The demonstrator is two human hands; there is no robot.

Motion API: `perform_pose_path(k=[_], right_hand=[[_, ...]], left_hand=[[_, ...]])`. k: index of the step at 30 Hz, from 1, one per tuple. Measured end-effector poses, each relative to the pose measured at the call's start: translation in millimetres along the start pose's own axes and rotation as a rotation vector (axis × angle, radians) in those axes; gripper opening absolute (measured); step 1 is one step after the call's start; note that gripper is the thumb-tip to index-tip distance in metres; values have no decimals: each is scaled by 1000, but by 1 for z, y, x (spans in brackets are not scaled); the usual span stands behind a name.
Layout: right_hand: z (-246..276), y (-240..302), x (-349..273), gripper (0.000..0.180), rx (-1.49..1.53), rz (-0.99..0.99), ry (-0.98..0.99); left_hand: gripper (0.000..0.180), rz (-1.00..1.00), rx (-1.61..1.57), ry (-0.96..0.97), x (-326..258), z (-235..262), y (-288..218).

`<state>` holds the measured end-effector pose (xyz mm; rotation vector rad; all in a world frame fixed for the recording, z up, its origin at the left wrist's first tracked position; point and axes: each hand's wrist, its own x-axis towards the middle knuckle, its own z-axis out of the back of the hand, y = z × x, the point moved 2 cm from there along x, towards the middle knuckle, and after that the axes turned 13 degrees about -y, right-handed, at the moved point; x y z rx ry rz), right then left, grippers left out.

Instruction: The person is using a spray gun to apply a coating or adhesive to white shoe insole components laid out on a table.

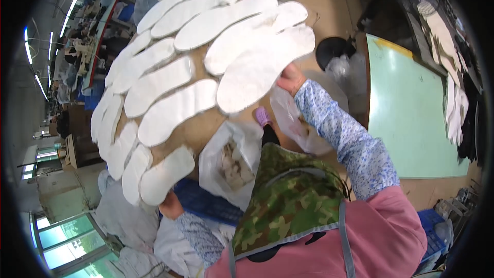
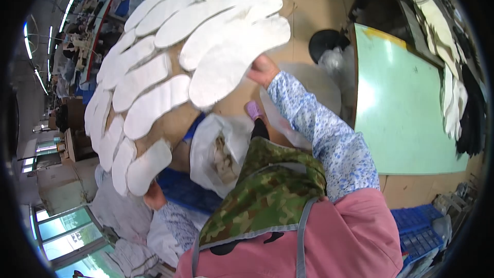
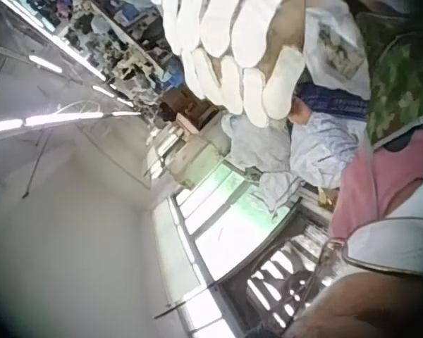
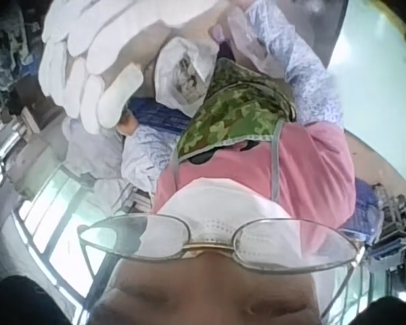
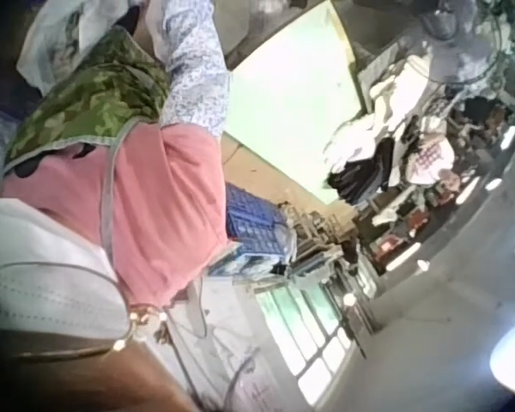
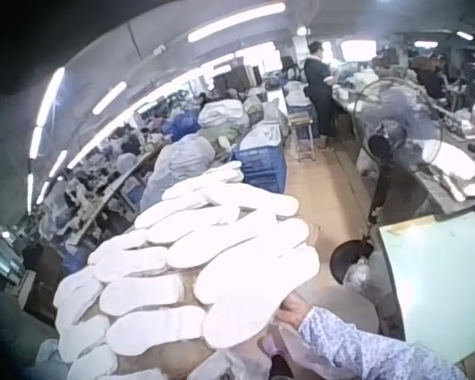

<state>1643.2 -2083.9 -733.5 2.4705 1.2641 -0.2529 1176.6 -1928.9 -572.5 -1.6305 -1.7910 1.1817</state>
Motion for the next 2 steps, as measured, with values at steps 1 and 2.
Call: perform_pose_path(k=[1,2], right_hand=[[26,109,-11,52,-56,11,36],[0,180,-12,55,61,99,62]], left_hand=[[50,33,-48,2,-103,-9,73],[53,29,14,154,-139,-108,61]])
